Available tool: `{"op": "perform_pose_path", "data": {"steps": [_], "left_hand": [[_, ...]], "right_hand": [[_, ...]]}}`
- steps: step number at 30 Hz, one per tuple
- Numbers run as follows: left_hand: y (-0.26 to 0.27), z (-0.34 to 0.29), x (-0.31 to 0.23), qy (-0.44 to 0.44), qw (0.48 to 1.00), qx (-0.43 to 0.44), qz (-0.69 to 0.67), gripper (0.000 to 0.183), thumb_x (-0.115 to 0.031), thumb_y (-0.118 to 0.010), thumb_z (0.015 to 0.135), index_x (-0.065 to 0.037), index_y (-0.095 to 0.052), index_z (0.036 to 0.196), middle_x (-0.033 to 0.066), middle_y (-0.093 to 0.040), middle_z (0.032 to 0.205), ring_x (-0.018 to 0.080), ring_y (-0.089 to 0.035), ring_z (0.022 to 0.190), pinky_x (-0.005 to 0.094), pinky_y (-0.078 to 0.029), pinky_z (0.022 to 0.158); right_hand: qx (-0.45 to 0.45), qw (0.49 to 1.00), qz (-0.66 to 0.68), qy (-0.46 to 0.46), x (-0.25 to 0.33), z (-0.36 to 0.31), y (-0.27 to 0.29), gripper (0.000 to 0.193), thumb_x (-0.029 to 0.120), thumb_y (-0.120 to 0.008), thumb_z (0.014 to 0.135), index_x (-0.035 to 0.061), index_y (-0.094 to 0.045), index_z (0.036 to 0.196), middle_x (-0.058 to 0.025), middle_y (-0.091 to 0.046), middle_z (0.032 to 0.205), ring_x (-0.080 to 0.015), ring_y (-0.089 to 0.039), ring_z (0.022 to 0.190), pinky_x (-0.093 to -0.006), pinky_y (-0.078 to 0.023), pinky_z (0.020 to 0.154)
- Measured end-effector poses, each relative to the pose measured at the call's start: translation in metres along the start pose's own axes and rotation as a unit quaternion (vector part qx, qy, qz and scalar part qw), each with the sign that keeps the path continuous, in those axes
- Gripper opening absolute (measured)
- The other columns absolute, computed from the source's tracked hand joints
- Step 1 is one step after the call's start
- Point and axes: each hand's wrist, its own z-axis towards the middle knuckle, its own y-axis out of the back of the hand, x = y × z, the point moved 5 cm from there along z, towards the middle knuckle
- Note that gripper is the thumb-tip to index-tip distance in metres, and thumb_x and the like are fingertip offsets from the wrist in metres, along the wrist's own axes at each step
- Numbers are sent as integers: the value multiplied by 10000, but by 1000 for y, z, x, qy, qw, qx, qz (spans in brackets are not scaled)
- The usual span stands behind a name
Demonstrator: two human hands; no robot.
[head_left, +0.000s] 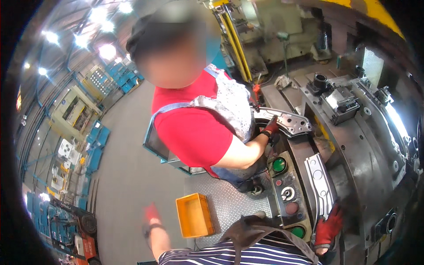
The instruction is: Operating a large metal stamping or press machine to fabricate metal components.
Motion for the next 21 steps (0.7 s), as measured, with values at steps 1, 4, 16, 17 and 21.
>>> {"op": "perform_pose_path", "data": {"steps": [1, 4, 16, 17, 21], "left_hand": [[26, 4, -45, 43, 918, 6, -395, 576, -143, -537, 888, -187, -394, 1445, 110, -567, 1200, 216, -528, 1074, 371, -446, 904], [226, 23, -148, -69, 675, -43, -733, 723, -21, -561, 822, -183, -315, 1483, 140, -591, 1120, 199, -580, 906, 336, -508, 771], [430, 97, -252, -277, 732, -174, -598, 675, -92, -538, 858, -12, -267, 1471, 289, -490, 1341, 395, -490, 1236, 418, -433, 986], [405, 93, -249, -239, 740, -195, -597, 637, -189, -556, 869, 2, -328, 1432, 301, -493, 1327, 432, -492, 1215, 445, -420, 996], [206, 72, -248, -302, 878, 89, -361, 473, -280, -563, 910, -34, -475, 1304, 208, -581, 1208, 351, -574, 1056, 445, -443, 903]], "right_hand": [[0, 1000, -16, -2, 1, 0, -2, 810, 183, -750, 660, 78, -413, 1389, -261, -459, 1339, -415, -500, 1171, -473, -420, 973], [-24, 999, -24, 6, 1, -1, -3, 816, 171, -742, 655, 84, -411, 1396, -268, -450, 1355, -419, -497, 1183, -472, -418, 981], [35, 998, 14, -42, 2, -2, 6, 744, 227, -709, 724, 87, -421, 1395, -272, -476, 1336, -426, -468, 1222, -485, -381, 1023], [-5, 1000, 15, -3, 2, -3, -5, 745, 239, -705, 727, 88, -419, 1398, -268, -477, 1338, -424, -464, 1226, -492, -371, 1028], [-67, 996, -22, 58, -1, -11, -25, 753, 276, -686, 741, 96, -399, 1414, -256, -458, 1362, -414, -435, 1256, -523, -313, 1062]]}}
